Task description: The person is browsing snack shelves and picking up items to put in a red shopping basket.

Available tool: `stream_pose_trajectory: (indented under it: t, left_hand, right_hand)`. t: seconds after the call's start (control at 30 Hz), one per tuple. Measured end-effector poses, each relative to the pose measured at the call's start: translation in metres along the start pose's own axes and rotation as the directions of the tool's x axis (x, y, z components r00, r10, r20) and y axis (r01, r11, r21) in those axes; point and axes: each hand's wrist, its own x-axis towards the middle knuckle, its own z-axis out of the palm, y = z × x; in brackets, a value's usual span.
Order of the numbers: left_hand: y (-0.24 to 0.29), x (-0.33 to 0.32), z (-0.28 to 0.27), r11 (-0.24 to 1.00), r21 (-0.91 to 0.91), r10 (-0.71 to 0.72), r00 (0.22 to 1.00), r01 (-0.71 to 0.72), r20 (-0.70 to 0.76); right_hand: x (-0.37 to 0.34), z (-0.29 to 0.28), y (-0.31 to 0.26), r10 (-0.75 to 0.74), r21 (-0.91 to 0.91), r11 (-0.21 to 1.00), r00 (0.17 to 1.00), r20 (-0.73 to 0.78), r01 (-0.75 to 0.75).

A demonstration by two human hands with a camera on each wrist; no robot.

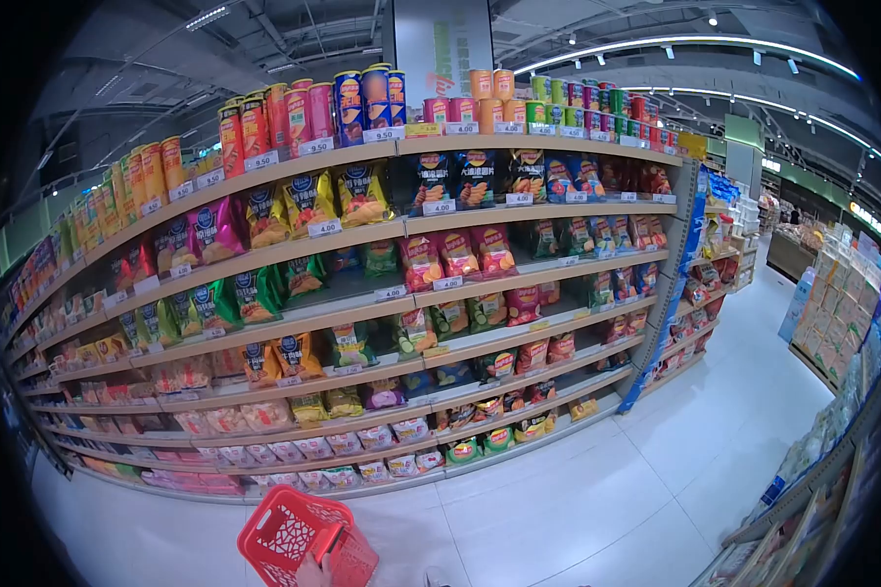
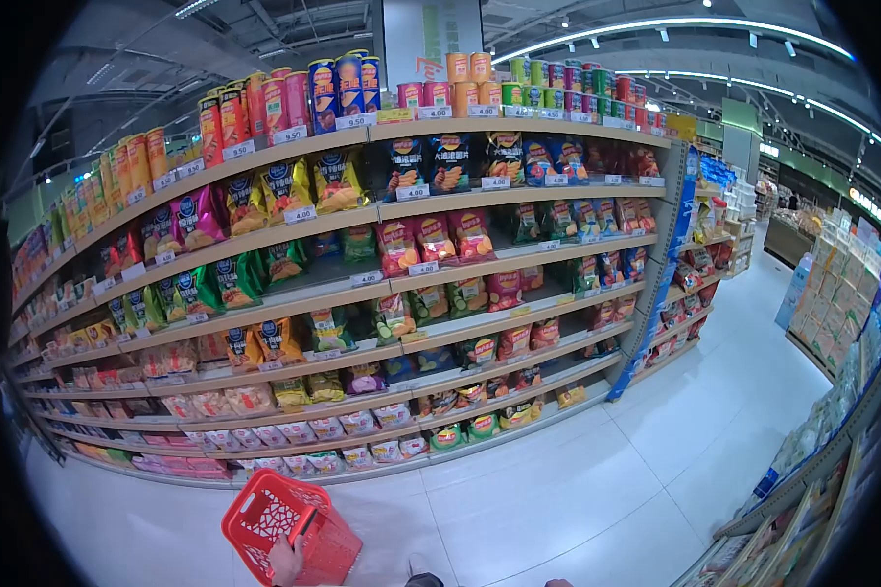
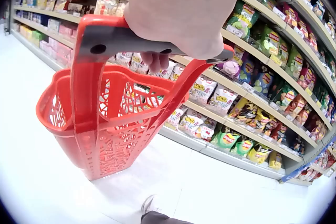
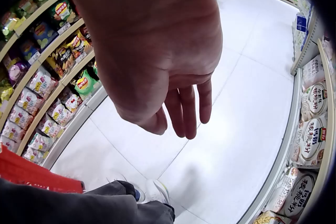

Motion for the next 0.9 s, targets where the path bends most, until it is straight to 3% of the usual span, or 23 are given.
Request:
stream_pose_trajectory:
  t: [0.07,0.17,0.2,0.27,0.37,0.4,0.47,0.5,0.53,0.63,0.67,0.73,0.8,0.9]
  left_hand:
    - [-0.037,0.007,0.031,0.992,-0.03,0.122,0.99,-0.124,-0.069]
    - [-0.043,-0.015,0.006,0.981,-0.173,0.083,0.997,-0.082,0.001]
    - [-0.043,-0.018,0.001,0.993,-0.114,0.04,0.998,-0.034,0.049]
    - [-0.045,-0.02,-0.006,0.998,0.011,-0.064,0.989,0.063,0.133]
    - [-0.032,-0.019,-0.01,0.994,0.093,-0.07,0.984,0.056,0.166]
    - [-0.04,-0.015,0.006,0.998,0.058,0.001,1.0,0.0,-0.014]
    - [-0.04,-0.017,0.009,0.996,0.084,-0.018,1.0,0.018,0.004]
    - [-0.035,-0.018,0.008,0.995,0.095,-0.03,0.999,0.029,0.013]
    - [-0.034,-0.016,0.009,0.995,0.096,-0.026,0.999,0.022,0.041]
    - [-0.03,-0.016,0.009,0.996,0.081,-0.037,0.991,0.026,0.131]
    - [-0.024,-0.017,0.006,0.997,0.063,-0.051,0.987,0.042,0.15]
    - [-0.023,-0.014,0.015,0.994,0.054,-0.1,0.983,0.093,0.152]
    - [-0.008,-0.019,0.002,0.996,0.017,-0.092,0.982,0.091,0.164]
    - [-0.018,-0.025,0.011,0.998,-0.031,-0.053,0.985,0.059,0.164]
  right_hand:
    - [0.004,-0.007,0.002,-0.044,-0.005,0.999,0.999,-0.019,0.044]
    - [-0.005,-0.03,-0.015,-0.025,0.095,0.995,0.994,-0.107,0.036]
    - [-0.01,-0.03,-0.017,-0.042,0.199,0.977,0.983,-0.182,0.078]
    - [-0.011,-0.036,-0.025,-0.029,0.176,0.983,0.993,-0.119,0.049]
    - [0.005,-0.03,-0.023,-0.057,0.127,0.989,0.993,-0.102,0.07]
    - [0.015,-0.021,-0.017,-0.076,0.11,0.99,0.991,-0.11,0.088]
    - [0.057,0.004,0.007,-0.23,0.065,0.969,0.965,-0.125,0.239]
    - [0.062,-0.008,-0.006,-0.306,0.041,0.949,0.943,-0.129,0.314]
    - [0.063,-0.021,-0.016,-0.259,0.166,0.948,0.962,-0.084,0.27]
    - [0.065,-0.067,-0.072,-0.313,0.217,0.917,0.941,-0.13,0.335]
    - [0.055,-0.09,-0.102,-0.419,0.129,0.884,0.883,-0.21,0.45]
    - [0.101,-0.098,-0.142,-0.351,0.069,0.932,0.933,-0.075,0.356]
    - [0.063,-0.153,-0.218,-0.429,0.084,0.896,0.899,-0.094,0.436]
    - [0.072,-0.169,-0.301,-0.546,0.072,0.832,0.835,-0.072,0.55]
